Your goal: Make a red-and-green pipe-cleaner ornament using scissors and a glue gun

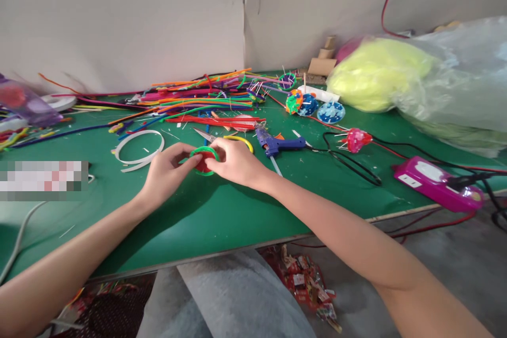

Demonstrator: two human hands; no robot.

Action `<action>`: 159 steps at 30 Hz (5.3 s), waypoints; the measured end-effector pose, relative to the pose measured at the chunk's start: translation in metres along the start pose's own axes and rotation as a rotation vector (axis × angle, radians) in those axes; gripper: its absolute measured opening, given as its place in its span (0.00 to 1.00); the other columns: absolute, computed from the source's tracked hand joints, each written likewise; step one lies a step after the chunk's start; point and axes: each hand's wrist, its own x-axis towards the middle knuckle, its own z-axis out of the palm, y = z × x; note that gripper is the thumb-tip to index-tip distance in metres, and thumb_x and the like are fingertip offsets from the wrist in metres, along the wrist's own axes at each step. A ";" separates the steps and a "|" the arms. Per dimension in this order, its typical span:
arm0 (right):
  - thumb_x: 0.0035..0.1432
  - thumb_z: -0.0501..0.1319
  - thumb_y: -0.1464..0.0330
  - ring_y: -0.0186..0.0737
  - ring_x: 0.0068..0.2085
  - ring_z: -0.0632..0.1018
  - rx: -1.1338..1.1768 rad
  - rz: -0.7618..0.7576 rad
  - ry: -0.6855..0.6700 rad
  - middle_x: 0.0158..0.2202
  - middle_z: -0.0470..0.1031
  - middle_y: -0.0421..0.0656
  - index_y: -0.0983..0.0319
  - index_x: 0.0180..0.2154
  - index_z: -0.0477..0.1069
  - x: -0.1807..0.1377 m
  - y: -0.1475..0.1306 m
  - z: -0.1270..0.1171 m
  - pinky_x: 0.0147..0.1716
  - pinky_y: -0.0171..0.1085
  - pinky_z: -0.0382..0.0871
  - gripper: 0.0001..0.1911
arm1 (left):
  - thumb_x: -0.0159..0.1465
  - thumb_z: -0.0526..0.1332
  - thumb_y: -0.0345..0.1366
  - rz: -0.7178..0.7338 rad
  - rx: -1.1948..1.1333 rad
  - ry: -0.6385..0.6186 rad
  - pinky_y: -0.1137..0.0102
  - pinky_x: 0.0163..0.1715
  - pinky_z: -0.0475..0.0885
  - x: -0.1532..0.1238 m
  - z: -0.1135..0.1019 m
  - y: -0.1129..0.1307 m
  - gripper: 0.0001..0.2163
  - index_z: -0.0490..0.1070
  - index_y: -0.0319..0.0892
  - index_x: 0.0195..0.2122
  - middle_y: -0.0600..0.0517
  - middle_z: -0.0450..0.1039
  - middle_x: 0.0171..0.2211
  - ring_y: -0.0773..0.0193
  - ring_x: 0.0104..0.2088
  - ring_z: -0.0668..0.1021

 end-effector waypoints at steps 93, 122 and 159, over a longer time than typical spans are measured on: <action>0.48 0.67 0.70 0.28 0.24 0.70 0.435 0.205 -0.272 0.27 0.71 0.39 0.65 0.30 0.69 0.007 0.005 -0.007 0.14 0.28 0.66 0.09 | 0.61 0.58 0.35 0.162 0.276 -0.169 0.74 0.23 0.61 -0.004 -0.002 0.004 0.10 0.71 0.40 0.23 0.56 0.70 0.21 0.70 0.22 0.67; 0.51 0.60 0.79 0.30 0.18 0.73 0.175 0.100 -0.188 0.24 0.70 0.36 0.62 0.28 0.66 0.000 0.002 -0.002 0.16 0.32 0.69 0.07 | 0.58 0.55 0.34 0.155 0.272 -0.241 0.74 0.27 0.66 -0.004 -0.002 0.007 0.08 0.73 0.40 0.27 0.54 0.75 0.25 0.67 0.25 0.72; 0.53 0.65 0.65 0.35 0.31 0.77 0.279 -0.045 -0.105 0.33 0.76 0.42 0.62 0.38 0.70 0.000 -0.003 -0.003 0.22 0.31 0.70 0.12 | 0.50 0.56 0.14 0.633 0.179 0.025 0.68 0.40 0.74 -0.002 -0.009 -0.003 0.19 0.68 0.44 0.38 0.49 0.71 0.39 0.62 0.42 0.76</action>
